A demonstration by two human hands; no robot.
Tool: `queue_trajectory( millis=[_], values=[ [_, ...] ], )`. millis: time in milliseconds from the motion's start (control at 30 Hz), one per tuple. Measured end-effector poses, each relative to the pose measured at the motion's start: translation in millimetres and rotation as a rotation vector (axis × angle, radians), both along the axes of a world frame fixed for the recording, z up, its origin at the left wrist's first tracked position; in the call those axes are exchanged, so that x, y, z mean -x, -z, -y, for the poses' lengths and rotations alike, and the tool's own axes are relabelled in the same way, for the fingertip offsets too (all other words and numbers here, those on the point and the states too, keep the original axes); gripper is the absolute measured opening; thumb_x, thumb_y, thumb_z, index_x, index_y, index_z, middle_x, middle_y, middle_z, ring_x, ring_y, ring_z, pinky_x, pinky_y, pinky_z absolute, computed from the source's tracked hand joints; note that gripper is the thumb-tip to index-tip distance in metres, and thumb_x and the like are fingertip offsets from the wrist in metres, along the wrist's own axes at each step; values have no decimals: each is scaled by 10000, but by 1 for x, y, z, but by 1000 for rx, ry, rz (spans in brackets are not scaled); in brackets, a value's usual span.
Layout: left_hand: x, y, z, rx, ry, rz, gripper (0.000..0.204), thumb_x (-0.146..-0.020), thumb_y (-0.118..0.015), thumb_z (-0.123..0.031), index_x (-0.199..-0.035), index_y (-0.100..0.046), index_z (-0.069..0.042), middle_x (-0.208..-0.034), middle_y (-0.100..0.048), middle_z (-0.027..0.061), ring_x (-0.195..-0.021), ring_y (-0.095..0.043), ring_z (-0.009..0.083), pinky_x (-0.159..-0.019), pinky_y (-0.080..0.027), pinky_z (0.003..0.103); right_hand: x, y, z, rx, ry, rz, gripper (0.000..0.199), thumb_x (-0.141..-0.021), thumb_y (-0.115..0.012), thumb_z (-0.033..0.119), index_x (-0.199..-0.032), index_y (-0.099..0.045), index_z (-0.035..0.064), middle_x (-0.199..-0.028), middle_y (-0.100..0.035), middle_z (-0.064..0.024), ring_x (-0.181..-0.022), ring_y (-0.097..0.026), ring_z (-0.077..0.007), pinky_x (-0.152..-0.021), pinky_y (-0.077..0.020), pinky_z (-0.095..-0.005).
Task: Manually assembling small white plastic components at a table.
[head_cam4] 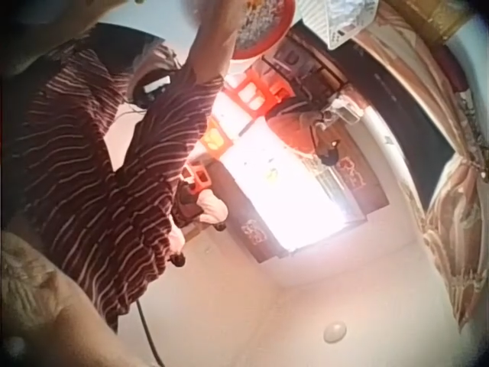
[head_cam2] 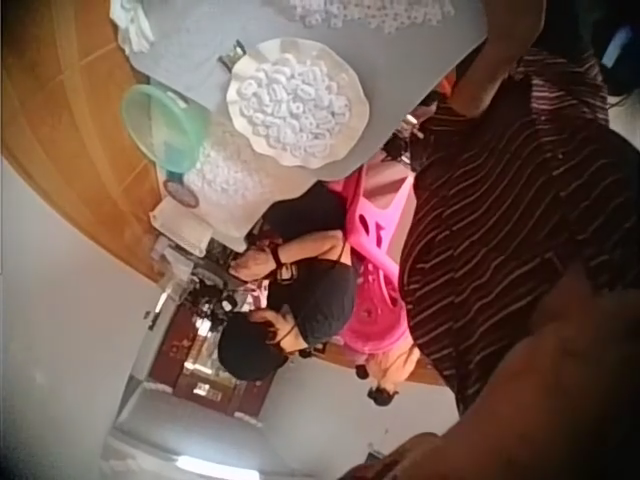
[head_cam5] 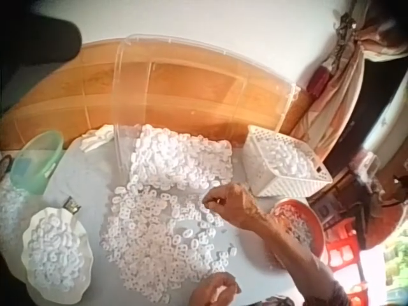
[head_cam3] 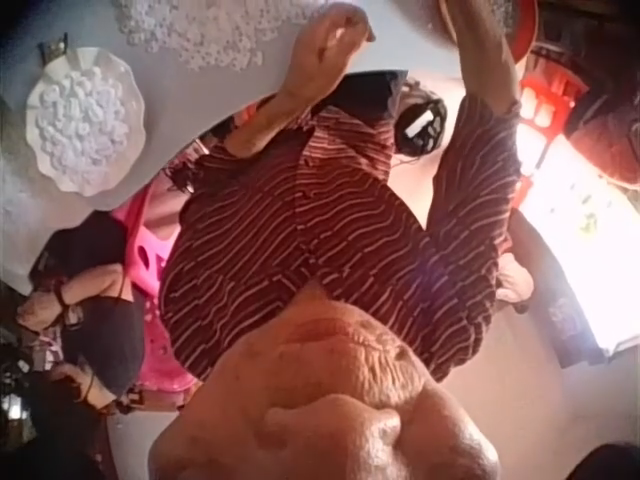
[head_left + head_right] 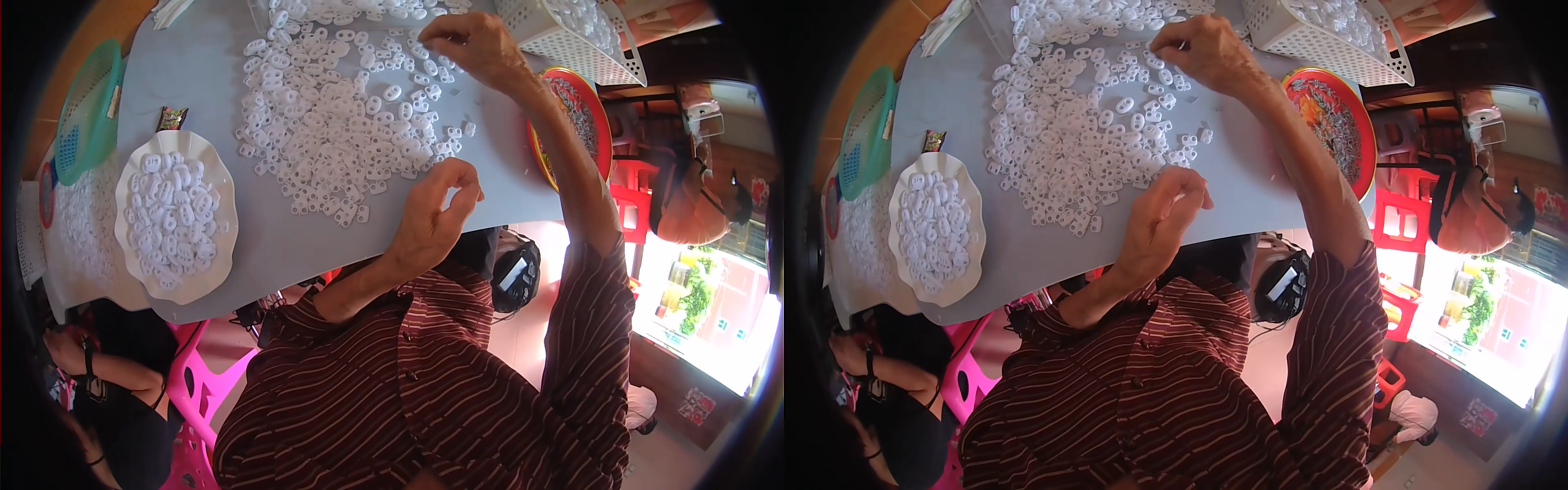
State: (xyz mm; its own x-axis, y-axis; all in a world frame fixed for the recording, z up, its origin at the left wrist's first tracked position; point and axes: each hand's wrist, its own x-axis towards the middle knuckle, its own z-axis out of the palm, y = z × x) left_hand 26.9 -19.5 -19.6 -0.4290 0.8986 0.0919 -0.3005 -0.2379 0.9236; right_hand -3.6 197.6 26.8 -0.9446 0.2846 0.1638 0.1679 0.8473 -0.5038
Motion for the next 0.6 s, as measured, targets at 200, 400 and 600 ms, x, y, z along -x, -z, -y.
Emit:
queue_trajectory(
  millis=[200, 400, 600],
  values=[
    [-5, 1, -1, -8, 45, 21, 84, -912, -457, -69, -960, -495, -11, -879, -513, 42, -842, -472, 104, -786, -386, 239, 2, 10, 19, -177, -97, 25, 108, -759, -631, 125, -829, -681, 59, -723, -645, -145, -680, -628, -314, -658, -509, -390],
    [-4, 2, -1, 9, 63, 16, 81, -906, -451, -56, -964, -487, -13, -881, -512, 44, -844, -468, 104, -795, -386, 246, 6, 9, 23, -306, -105, 54, 100, -747, -674, 75, -840, -681, 38, -795, -662, -125, -687, -639, -281, -659, -509, -350],
    [-5, 2, -4, 8, -9, -58, 78, -900, -468, -75, -923, -488, -3, -819, -531, 52, -804, -497, 115, -758, -405, 254, 13, 6, 25, -349, -99, 134, 57, -750, -603, 76, -761, -654, 51, -749, -634, -161, -734, -632, -328, -661, -513, -425]
  ],
)
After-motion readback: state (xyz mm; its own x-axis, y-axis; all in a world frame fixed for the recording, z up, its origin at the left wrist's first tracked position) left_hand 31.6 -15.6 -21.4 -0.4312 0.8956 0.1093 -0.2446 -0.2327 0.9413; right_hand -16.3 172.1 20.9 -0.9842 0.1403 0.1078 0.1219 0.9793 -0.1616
